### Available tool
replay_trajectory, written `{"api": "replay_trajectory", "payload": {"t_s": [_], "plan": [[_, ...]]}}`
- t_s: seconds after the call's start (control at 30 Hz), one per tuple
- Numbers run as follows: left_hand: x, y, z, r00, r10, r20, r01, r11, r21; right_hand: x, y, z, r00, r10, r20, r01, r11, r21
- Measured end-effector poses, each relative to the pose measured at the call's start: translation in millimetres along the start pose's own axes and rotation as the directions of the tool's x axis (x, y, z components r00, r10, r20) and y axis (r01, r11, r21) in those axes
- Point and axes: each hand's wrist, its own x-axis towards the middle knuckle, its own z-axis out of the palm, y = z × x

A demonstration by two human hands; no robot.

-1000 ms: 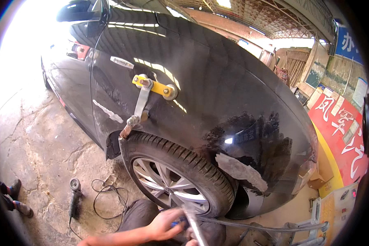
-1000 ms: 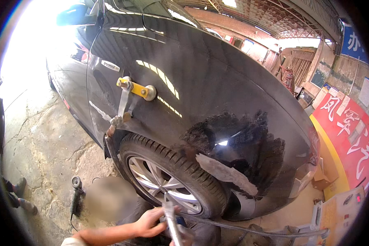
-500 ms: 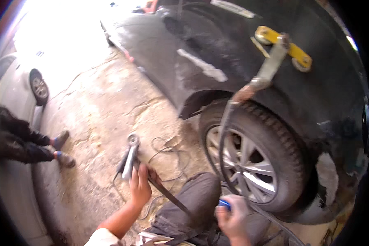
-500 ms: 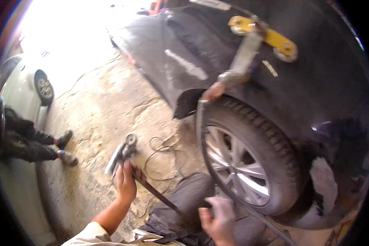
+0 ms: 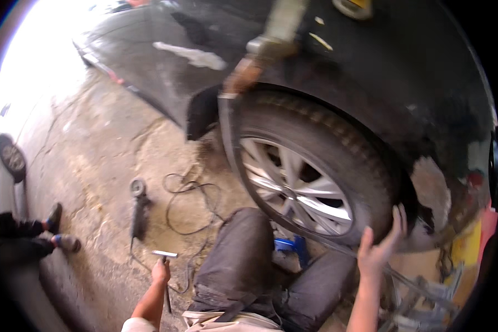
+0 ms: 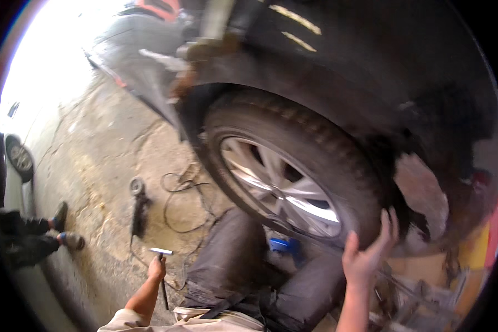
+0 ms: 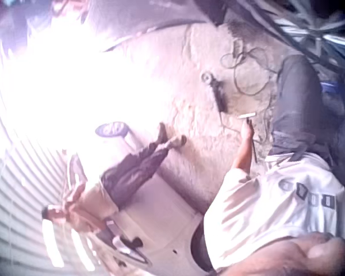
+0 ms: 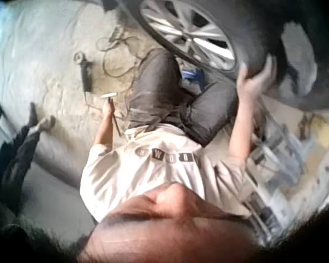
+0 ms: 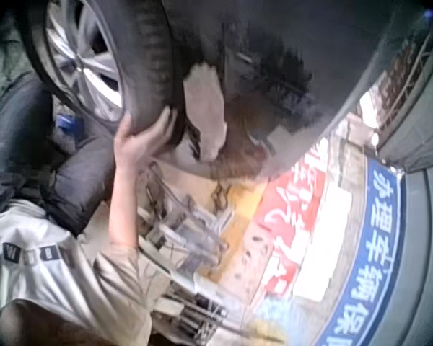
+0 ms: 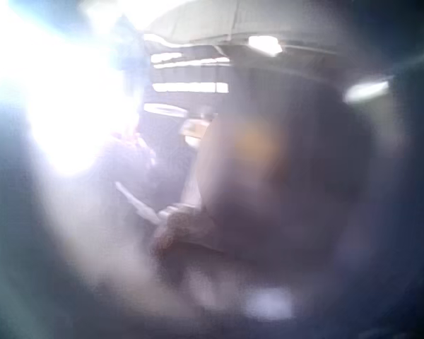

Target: The person uses a hammer and a metal dolly to tap and flatten a dent on the rear quarter panel of a black car. They repeatedly tap the dolly against the panel while holding it in place with their other hand, working around the wheel arch.

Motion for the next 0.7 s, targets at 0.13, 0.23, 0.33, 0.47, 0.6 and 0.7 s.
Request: {"api": "replay_trajectory", "payload": {"t_s": [0.13, 0.23, 0.33, 0.47, 0.6, 0.7], "plan": [[-2, 3, 12, 0.977, -0.047, 0.208, -0.007, 0.967, 0.256, -9, 16, 29, 0.985, 0.110, 0.135, -0.115, 0.993, 0.032], [10, -6, 25, 0.951, -0.078, 0.299, -0.033, 0.937, 0.348, -13, 17, 32, 0.979, 0.158, 0.128, -0.174, 0.976, 0.128], [13, -5, 33, 0.955, -0.036, 0.294, -0.077, 0.928, 0.364, -13, 13, 27, 0.953, 0.216, 0.213, -0.269, 0.928, 0.258], [26, -11, 43, 0.959, -0.033, 0.282, -0.072, 0.932, 0.355, -11, 17, 23, 0.955, 0.185, 0.231, -0.236, 0.947, 0.218], [80, -9, 47, 0.946, 0.258, 0.198, -0.294, 0.938, 0.183, -10, 19, 18, 0.969, 0.173, 0.178, -0.188, 0.979, 0.076], [41, 99, -29, 0.910, 0.404, -0.096, -0.414, 0.877, -0.244, -10, 19, 15, 0.981, 0.143, 0.128, -0.154, 0.985, 0.083]]}}
